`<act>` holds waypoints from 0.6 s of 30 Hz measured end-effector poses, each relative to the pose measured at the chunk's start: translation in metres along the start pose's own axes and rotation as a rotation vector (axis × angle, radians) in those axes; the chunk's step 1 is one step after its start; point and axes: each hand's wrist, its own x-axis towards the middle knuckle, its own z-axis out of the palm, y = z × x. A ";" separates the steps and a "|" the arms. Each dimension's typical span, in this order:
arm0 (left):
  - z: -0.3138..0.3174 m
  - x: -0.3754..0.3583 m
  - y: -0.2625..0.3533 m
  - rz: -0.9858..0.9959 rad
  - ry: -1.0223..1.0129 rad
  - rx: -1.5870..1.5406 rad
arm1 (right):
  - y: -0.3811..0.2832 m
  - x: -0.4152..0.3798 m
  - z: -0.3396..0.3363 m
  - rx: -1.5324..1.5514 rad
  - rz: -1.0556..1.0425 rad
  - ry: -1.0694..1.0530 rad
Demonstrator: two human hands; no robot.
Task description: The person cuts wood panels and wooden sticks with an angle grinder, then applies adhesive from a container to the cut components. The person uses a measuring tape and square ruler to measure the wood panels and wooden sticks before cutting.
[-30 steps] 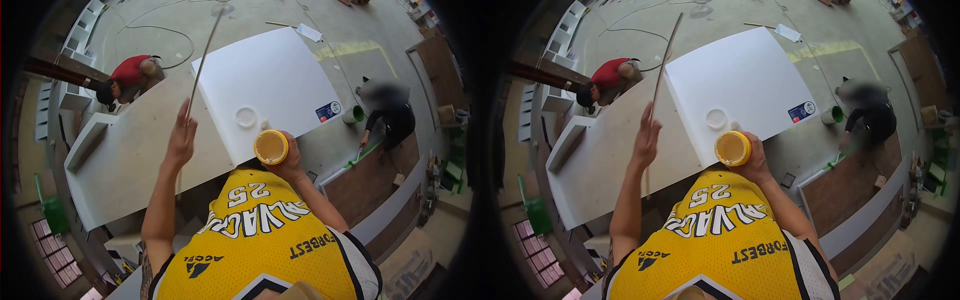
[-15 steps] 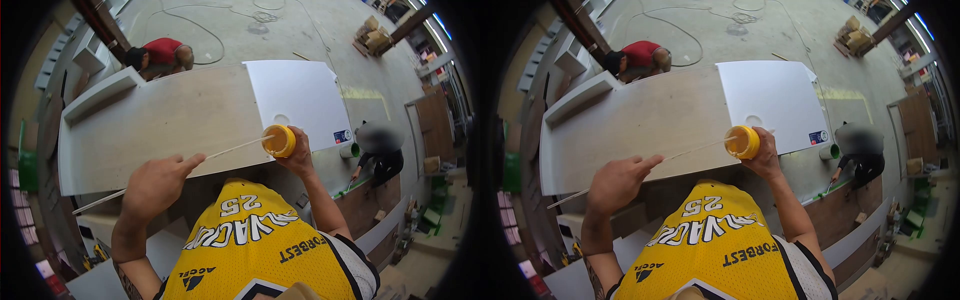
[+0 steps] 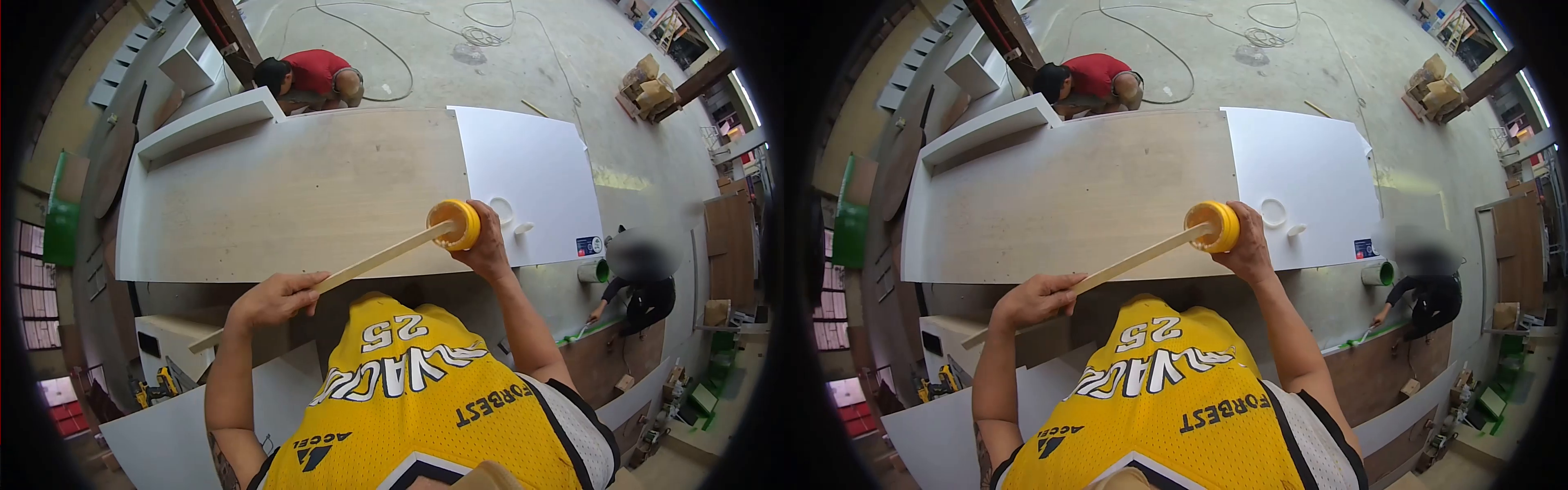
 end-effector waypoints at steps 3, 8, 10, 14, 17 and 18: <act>0.005 -0.011 -0.008 -0.069 0.017 -0.310 | 0.016 0.011 0.030 0.207 0.249 0.141; 0.009 0.002 -0.003 -0.073 0.153 -0.552 | 0.025 0.002 0.063 0.331 0.444 0.310; 0.005 0.028 0.014 -0.071 0.165 -0.483 | 0.017 -0.011 0.070 0.393 0.480 0.399; -0.008 0.130 -0.001 0.022 0.274 -0.166 | 0.000 -0.047 0.066 0.444 0.498 0.346; -0.029 0.213 -0.004 0.154 0.330 0.085 | -0.020 -0.066 0.050 0.428 0.500 0.290; -0.038 0.237 -0.003 0.188 0.363 0.165 | -0.023 -0.073 0.050 0.419 0.506 0.313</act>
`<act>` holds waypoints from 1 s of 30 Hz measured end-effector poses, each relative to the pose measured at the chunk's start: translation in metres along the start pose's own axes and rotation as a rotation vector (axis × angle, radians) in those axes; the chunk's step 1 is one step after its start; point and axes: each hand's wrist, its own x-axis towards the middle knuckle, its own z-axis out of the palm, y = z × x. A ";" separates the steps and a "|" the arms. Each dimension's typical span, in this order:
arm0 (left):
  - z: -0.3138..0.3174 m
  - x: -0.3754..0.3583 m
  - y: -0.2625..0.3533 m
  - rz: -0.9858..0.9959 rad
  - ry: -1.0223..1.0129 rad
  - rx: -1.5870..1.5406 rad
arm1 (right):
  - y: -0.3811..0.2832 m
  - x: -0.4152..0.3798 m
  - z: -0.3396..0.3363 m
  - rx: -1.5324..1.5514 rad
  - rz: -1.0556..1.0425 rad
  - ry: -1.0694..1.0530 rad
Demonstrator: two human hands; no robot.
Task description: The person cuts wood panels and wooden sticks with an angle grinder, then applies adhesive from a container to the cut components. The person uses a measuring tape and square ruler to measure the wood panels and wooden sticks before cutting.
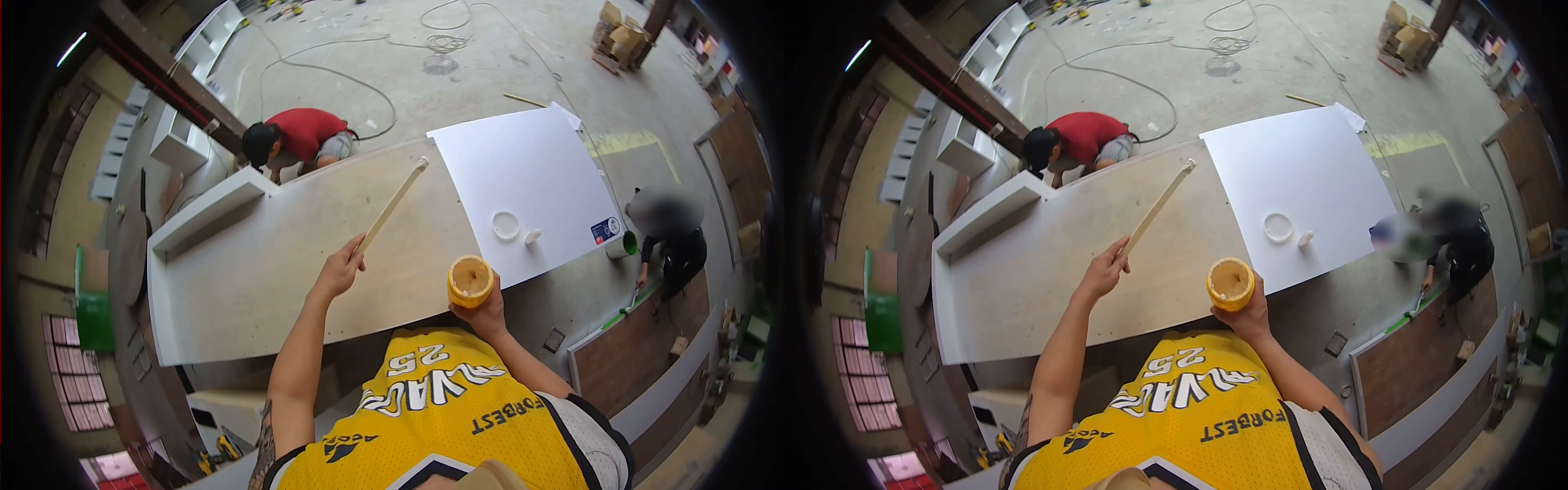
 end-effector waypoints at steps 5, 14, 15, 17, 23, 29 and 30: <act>-0.029 0.101 -0.027 0.078 -0.064 0.106 | -0.021 -0.035 -0.007 -0.082 -0.003 0.159; -0.078 0.191 -0.057 0.199 -0.129 0.381 | -0.021 -0.118 0.006 -0.122 0.169 0.597; -0.079 0.201 -0.069 0.307 -0.061 0.486 | -0.021 -0.126 0.009 -0.152 0.204 0.634; -0.085 0.215 -0.080 0.431 0.003 0.593 | -0.029 -0.138 0.013 -0.176 0.223 0.663; -0.082 0.228 -0.110 0.437 -0.070 0.383 | -0.037 -0.165 0.030 -0.142 0.273 0.716; -0.078 0.214 -0.108 0.413 -0.134 0.355 | -0.043 -0.168 0.041 -0.219 0.304 0.690; -0.076 0.211 -0.108 0.394 -0.147 0.346 | -0.044 -0.165 0.041 -0.235 0.287 0.670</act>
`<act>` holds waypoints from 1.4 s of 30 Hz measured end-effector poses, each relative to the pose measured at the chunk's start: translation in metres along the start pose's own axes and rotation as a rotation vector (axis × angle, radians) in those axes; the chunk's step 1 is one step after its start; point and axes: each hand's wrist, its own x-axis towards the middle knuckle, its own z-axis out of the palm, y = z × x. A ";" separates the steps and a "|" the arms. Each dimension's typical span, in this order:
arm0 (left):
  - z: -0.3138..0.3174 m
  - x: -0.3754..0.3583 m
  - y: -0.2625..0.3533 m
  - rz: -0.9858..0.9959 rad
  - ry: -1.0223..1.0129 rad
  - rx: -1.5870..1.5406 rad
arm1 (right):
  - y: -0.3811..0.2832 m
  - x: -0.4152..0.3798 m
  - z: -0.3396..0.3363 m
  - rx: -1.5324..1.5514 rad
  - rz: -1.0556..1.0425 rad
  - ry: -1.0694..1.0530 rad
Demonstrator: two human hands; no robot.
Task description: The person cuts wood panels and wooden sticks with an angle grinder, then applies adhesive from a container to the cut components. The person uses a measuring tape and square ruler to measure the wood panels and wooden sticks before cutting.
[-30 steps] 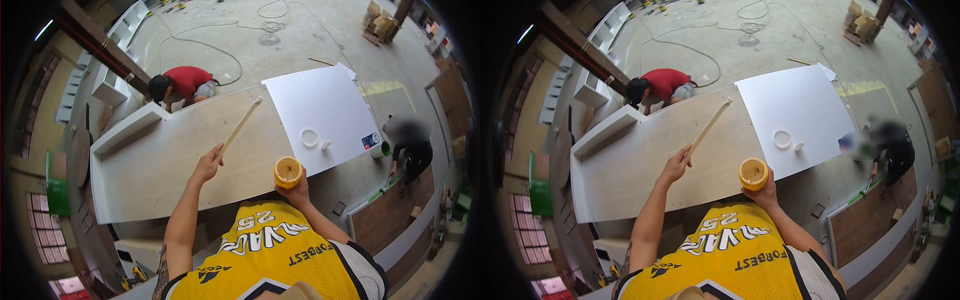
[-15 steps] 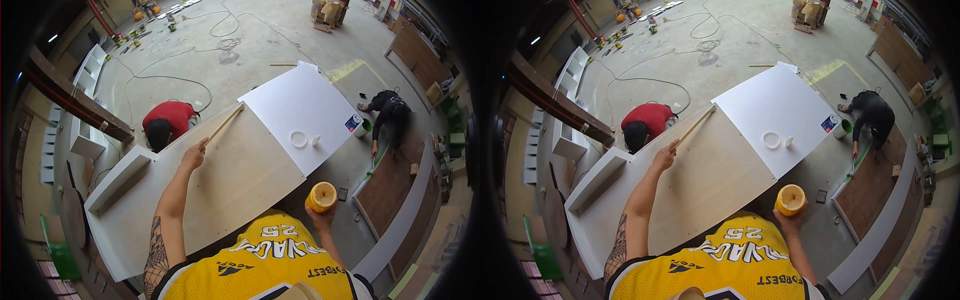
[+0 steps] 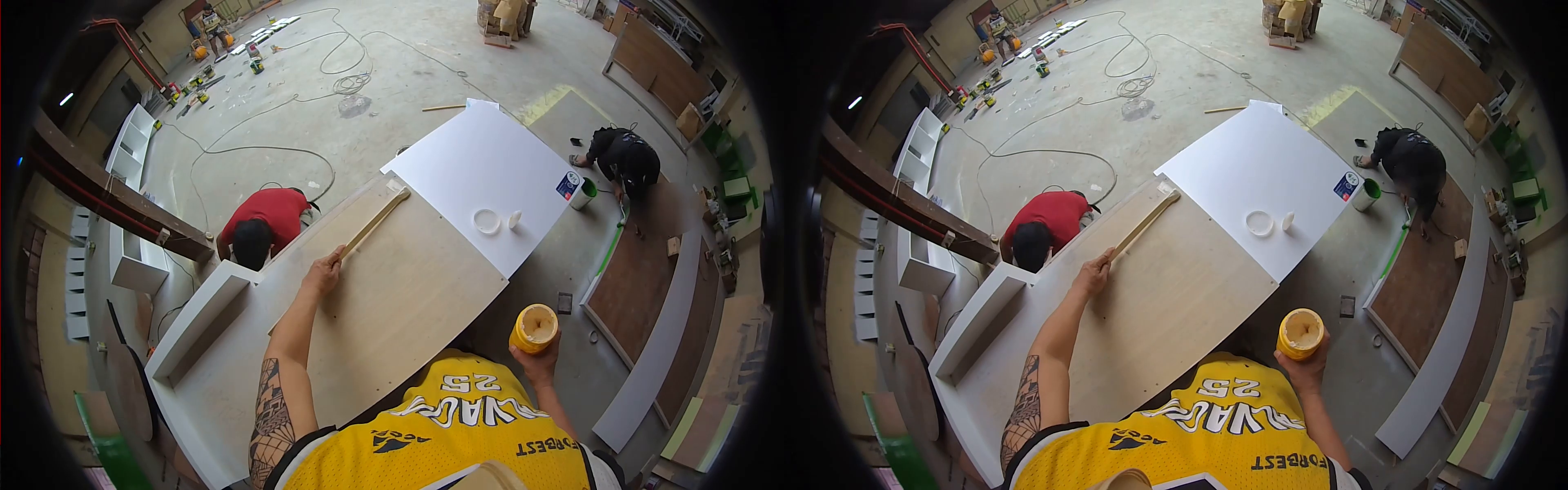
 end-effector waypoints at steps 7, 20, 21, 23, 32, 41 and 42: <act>0.011 -0.033 0.029 0.114 0.033 0.049 | -0.013 0.007 0.007 -0.035 -0.107 -0.049; 0.054 -0.091 0.068 0.174 -0.045 0.146 | -0.005 -0.001 0.014 0.034 -0.169 -0.093; 0.057 -0.094 0.070 0.176 -0.054 0.183 | -0.001 -0.002 0.014 0.019 -0.194 -0.091; 0.062 -0.099 0.073 0.189 -0.076 0.225 | -0.004 -0.003 0.014 0.027 -0.199 -0.077; 0.087 -0.135 0.095 0.233 -0.096 0.361 | -0.001 -0.014 0.011 0.069 -0.153 -0.092; 0.110 -0.163 0.116 0.226 -0.217 0.349 | 0.010 -0.026 0.011 0.069 -0.173 -0.109; 0.109 -0.167 0.121 0.228 -0.233 0.356 | 0.010 -0.027 0.010 0.069 -0.173 -0.118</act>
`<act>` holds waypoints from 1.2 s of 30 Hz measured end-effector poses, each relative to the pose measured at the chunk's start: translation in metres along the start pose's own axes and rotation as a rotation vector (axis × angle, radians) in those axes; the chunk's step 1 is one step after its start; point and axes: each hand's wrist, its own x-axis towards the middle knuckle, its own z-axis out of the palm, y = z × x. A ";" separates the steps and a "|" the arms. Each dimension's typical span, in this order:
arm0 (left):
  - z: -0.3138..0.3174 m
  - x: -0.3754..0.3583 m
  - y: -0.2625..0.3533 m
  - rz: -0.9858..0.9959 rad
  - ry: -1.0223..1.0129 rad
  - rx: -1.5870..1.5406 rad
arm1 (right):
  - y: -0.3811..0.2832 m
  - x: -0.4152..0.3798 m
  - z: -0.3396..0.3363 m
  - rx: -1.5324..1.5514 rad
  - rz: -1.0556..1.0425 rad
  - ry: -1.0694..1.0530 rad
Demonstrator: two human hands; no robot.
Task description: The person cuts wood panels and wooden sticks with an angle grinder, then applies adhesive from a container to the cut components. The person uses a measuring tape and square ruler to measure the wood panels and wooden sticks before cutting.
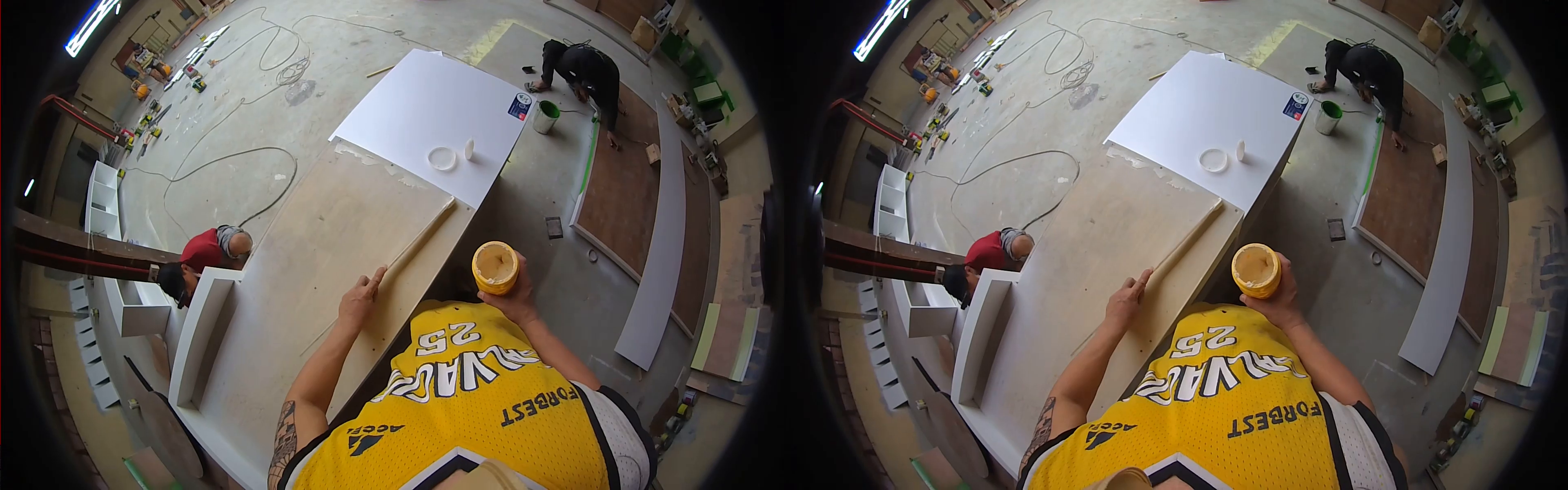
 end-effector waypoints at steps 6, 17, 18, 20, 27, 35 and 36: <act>0.000 -0.008 0.008 0.021 0.016 -0.004 | -0.005 -0.007 -0.002 -0.010 -0.008 -0.016; -0.010 -0.002 -0.005 -0.133 0.115 -0.099 | 0.000 -0.011 -0.002 -0.032 0.031 -0.068; -0.010 0.001 -0.003 -0.173 0.128 -0.066 | 0.000 -0.011 -0.002 -0.035 0.025 -0.078; -0.007 0.003 0.000 -0.211 0.139 -0.035 | -0.001 -0.011 -0.001 -0.041 0.021 -0.087; 0.013 -0.012 0.010 -0.070 0.062 0.021 | 0.003 -0.012 -0.002 -0.046 0.028 -0.085; 0.017 -0.021 0.022 0.012 0.067 0.017 | 0.003 -0.008 0.001 -0.053 0.013 -0.119; 0.015 -0.022 0.022 0.016 0.055 0.023 | 0.003 -0.007 0.001 -0.053 0.005 -0.122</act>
